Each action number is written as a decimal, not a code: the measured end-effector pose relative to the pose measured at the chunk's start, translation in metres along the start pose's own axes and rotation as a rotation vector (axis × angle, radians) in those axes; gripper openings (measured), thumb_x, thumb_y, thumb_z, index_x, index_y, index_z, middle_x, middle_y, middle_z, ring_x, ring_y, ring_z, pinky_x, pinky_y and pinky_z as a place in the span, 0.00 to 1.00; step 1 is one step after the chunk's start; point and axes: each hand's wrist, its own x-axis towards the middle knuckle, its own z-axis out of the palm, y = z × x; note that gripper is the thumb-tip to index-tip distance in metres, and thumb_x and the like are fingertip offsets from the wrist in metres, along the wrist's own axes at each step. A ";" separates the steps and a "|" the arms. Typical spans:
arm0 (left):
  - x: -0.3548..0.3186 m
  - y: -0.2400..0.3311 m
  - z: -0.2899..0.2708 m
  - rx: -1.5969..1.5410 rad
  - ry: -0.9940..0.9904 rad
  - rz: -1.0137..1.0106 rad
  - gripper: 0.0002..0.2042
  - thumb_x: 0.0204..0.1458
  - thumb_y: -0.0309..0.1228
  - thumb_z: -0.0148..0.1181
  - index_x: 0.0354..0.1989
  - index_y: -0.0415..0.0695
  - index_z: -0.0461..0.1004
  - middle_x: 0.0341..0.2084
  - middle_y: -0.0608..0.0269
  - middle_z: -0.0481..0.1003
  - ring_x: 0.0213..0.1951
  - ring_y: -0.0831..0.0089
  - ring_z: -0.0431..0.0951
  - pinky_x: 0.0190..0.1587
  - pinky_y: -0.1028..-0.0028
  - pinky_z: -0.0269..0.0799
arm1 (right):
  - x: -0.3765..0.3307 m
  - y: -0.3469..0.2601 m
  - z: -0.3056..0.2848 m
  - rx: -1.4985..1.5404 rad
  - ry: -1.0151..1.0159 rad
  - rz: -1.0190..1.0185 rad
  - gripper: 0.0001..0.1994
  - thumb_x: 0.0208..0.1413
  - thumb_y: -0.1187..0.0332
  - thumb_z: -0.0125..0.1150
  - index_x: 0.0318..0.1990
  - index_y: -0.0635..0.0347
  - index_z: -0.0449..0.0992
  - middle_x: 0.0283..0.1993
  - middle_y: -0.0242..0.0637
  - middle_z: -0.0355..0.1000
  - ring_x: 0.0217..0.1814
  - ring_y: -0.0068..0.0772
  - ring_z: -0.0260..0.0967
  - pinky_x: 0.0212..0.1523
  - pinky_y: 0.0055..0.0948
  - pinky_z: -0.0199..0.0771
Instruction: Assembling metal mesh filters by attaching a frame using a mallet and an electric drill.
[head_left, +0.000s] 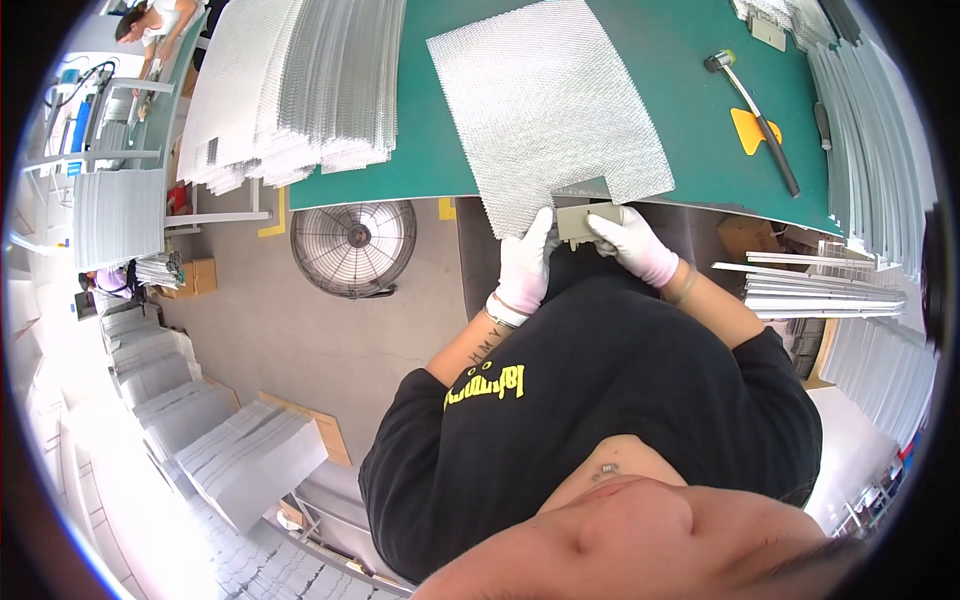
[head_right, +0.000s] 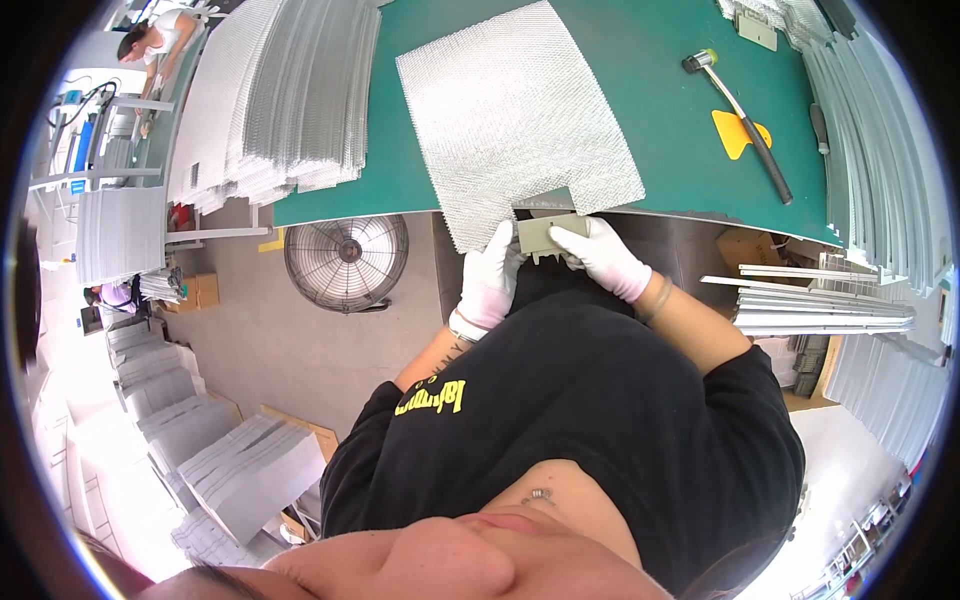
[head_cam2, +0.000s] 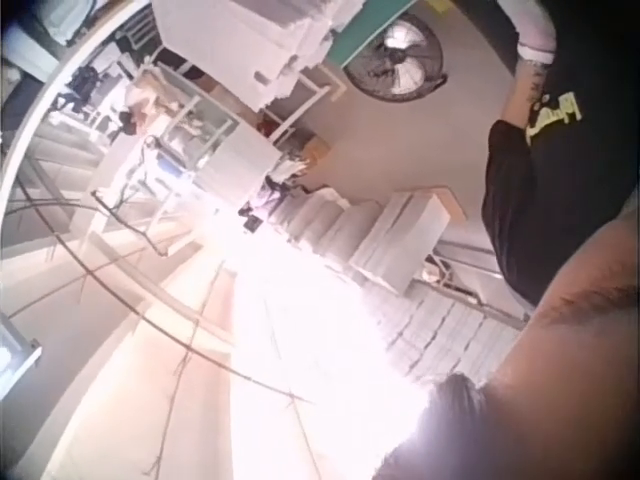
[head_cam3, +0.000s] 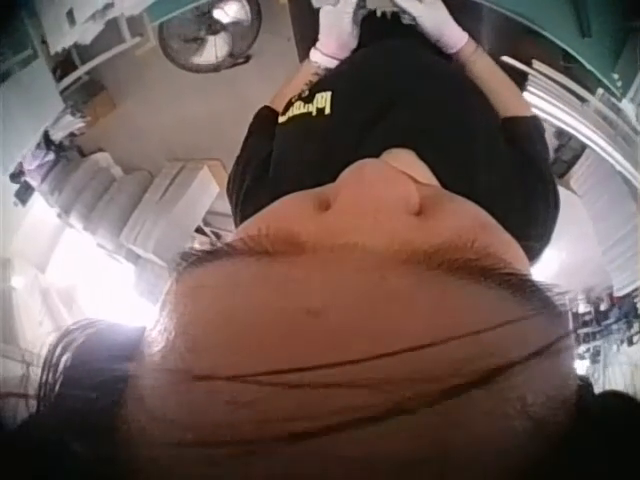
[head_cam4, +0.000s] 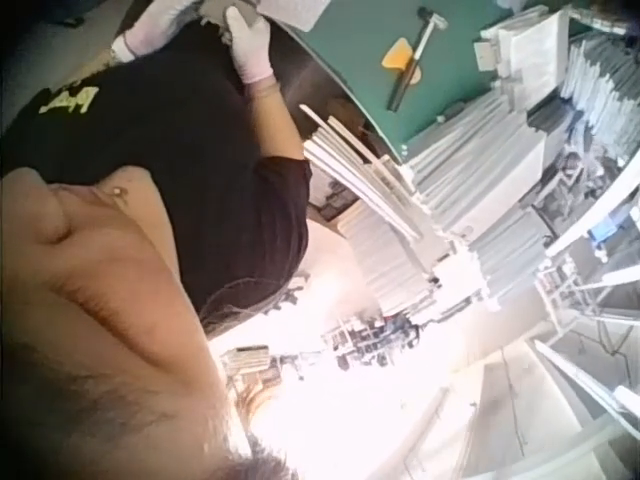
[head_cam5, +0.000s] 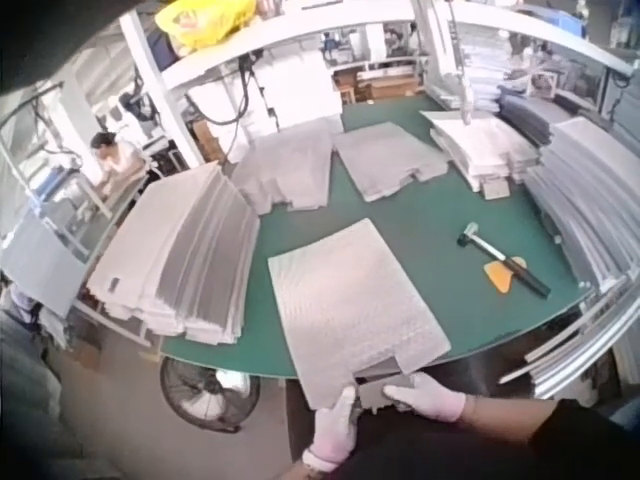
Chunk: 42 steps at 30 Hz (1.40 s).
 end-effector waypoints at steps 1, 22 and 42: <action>-0.003 0.000 0.000 0.000 0.002 -0.006 0.16 0.62 0.37 0.60 0.52 0.38 0.73 0.45 0.58 0.78 0.44 0.67 0.79 0.50 0.64 0.74 | 0.000 0.000 0.001 0.004 0.003 0.005 0.12 0.64 0.61 0.60 0.47 0.59 0.76 0.29 0.23 0.67 0.23 0.13 0.56 0.24 0.18 0.58; -0.002 -0.009 -0.008 0.132 -0.134 -0.142 0.14 0.65 0.38 0.56 0.46 0.38 0.75 0.33 0.63 0.79 0.30 0.80 0.76 0.35 0.77 0.73 | -0.013 0.000 0.015 0.025 0.437 -0.115 0.17 0.62 0.55 0.63 0.33 0.62 0.78 0.23 0.24 0.65 0.26 0.15 0.57 0.30 0.19 0.59; -0.004 -0.007 -0.014 0.198 -0.160 -0.121 0.14 0.65 0.36 0.55 0.47 0.37 0.75 0.33 0.62 0.79 0.31 0.79 0.77 0.37 0.75 0.75 | -0.010 0.009 0.026 0.111 0.575 -0.191 0.17 0.59 0.56 0.68 0.31 0.62 0.74 0.25 0.27 0.68 0.27 0.16 0.60 0.31 0.21 0.62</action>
